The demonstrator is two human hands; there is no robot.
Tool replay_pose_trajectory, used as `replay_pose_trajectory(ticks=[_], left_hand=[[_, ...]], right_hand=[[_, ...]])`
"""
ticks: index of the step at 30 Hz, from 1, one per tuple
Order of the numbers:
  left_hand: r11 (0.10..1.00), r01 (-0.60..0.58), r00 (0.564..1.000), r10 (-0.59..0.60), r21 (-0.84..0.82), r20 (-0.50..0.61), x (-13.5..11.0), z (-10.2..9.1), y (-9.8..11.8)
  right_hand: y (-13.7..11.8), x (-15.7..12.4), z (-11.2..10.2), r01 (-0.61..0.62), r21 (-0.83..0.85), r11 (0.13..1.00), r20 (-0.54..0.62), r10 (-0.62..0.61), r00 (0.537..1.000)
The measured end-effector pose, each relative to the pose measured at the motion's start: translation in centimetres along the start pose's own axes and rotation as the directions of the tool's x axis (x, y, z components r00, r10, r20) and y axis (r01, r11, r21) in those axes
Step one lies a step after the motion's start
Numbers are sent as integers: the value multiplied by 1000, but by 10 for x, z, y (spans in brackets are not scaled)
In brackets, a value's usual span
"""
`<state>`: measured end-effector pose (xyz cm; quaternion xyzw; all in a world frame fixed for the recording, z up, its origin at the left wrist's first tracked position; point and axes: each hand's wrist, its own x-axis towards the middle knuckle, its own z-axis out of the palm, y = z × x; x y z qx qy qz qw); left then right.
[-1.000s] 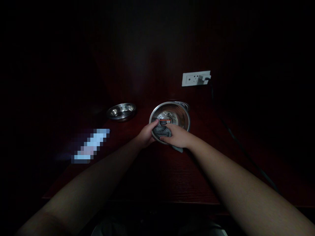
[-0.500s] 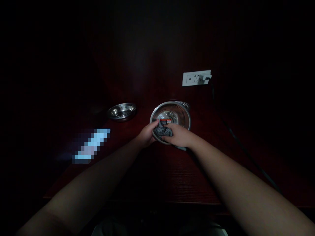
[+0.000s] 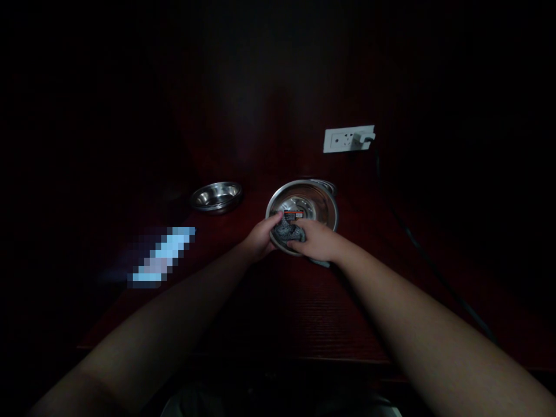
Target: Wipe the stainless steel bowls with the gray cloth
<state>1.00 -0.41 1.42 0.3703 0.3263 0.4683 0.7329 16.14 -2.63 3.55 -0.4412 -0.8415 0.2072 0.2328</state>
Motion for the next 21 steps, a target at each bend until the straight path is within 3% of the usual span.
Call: replay_pose_trajectory(ticks=[9, 21], left_hand=[[999, 30, 1000, -30, 17, -2, -1, 0, 1], [999, 33, 999, -33, 5, -20, -1, -1, 0]], right_hand=[[-3, -2, -1, 34, -130, 991, -26, -38, 999], [-2, -1, 3, 88, -111, 990, -38, -93, 995]])
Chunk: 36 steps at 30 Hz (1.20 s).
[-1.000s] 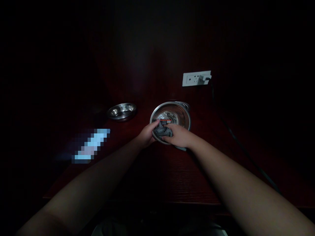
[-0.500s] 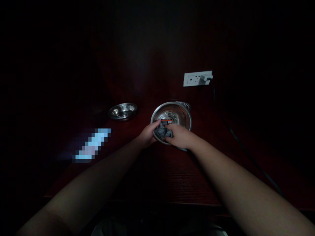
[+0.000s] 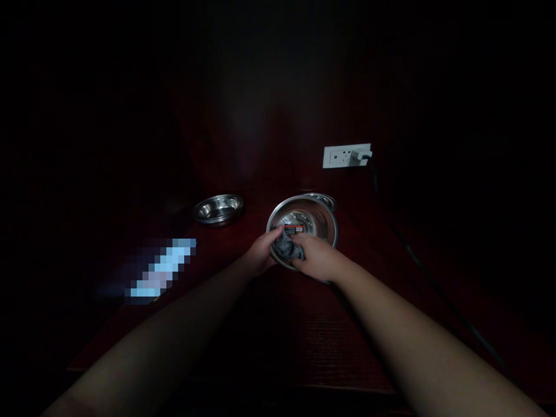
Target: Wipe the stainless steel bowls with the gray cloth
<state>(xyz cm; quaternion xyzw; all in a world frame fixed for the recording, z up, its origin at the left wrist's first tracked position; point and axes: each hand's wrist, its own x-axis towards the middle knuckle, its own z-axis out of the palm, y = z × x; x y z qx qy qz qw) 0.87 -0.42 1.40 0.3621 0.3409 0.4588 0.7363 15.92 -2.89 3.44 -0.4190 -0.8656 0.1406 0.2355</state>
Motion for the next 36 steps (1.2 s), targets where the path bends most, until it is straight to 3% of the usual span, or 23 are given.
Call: replay_pose_trajectory(ticks=[11, 23, 36], left_hand=[[999, 33, 998, -35, 34, 60, -2, -2, 3], [997, 42, 994, -49, 69, 96, -2, -4, 1], [997, 35, 984, -47, 69, 175, -7, -4, 0]], right_hand=[[-6, 1, 2, 108, -60, 992, -132, -115, 985], [-3, 1, 6, -140, -186, 973, -138, 115, 984], [2, 4, -4, -130, -343, 930, -314, 17, 949]])
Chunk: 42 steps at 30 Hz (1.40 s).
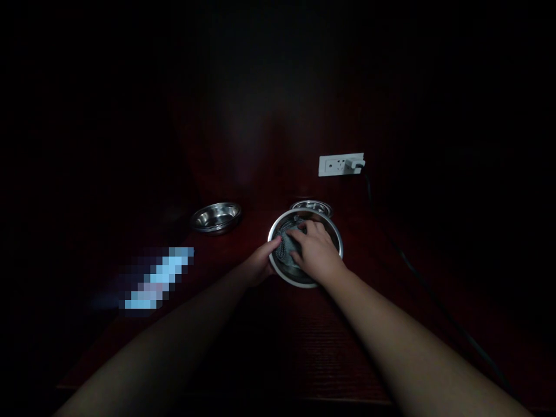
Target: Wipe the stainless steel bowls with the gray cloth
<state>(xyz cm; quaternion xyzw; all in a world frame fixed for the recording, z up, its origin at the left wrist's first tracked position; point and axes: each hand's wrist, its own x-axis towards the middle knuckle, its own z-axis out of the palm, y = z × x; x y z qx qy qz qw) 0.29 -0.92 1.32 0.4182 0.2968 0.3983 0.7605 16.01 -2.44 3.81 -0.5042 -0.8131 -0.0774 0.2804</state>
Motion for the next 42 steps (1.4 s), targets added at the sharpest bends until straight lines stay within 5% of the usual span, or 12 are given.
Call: replay_pose_trajectory(ticks=[6, 42], left_hand=[[1000, 0, 1000, -1, 7, 25, -1, 0, 1], [1000, 3, 1000, -3, -6, 28, 2, -1, 2]], right_hand=[[0, 2, 3, 3, 31, 1000, -44, -2, 999], [-2, -2, -1, 135, 189, 973, 153, -165, 974]])
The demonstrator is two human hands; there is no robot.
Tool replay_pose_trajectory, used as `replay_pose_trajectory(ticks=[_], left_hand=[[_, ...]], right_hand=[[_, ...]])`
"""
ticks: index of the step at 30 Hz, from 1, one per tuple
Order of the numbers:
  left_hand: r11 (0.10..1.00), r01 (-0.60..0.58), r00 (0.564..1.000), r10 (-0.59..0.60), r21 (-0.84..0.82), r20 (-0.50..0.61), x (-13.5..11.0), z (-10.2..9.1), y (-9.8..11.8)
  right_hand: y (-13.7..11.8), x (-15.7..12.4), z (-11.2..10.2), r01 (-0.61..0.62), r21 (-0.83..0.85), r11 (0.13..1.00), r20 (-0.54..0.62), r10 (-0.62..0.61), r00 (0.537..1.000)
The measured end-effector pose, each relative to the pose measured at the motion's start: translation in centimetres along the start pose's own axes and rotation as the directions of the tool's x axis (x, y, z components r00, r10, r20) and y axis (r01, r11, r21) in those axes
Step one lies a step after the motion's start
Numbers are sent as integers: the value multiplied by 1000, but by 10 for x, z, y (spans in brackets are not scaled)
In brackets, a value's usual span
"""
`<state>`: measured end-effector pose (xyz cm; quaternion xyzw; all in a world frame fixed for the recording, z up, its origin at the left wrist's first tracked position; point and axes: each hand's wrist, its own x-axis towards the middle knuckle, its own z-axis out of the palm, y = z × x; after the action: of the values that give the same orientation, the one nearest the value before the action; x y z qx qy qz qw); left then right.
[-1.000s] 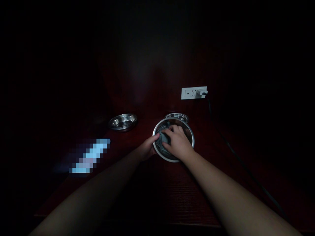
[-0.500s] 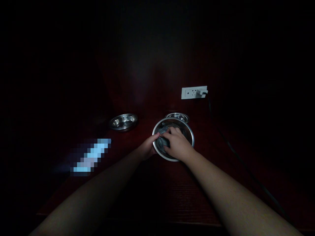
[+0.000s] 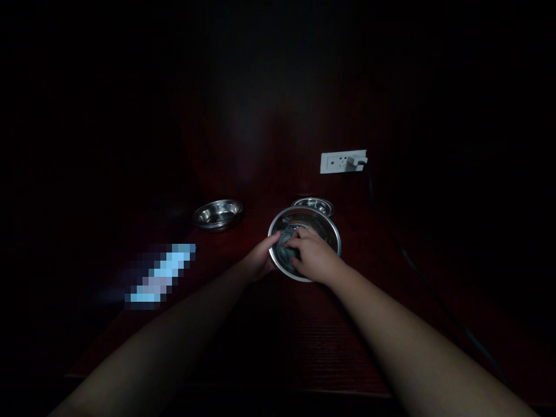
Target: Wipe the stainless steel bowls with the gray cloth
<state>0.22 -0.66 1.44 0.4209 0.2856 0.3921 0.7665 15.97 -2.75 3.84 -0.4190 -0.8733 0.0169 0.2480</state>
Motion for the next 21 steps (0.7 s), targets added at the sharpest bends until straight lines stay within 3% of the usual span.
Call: replay_pose_trajectory(ticks=[8, 15, 21], left_hand=[[1000, 4, 1000, -5, -8, -28, 0, 0, 0], [1000, -15, 1000, 15, 2, -8, 1, -1, -2], [998, -1, 1000, 0, 59, 6, 4, -4, -6]], right_hand=[[-2, 0, -1, 6, -11, 1000, 4, -6, 1000], [-4, 3, -2, 16, -124, 992, -17, -18, 1000], [-6, 1, -1, -105, 14, 994, 34, 105, 994]])
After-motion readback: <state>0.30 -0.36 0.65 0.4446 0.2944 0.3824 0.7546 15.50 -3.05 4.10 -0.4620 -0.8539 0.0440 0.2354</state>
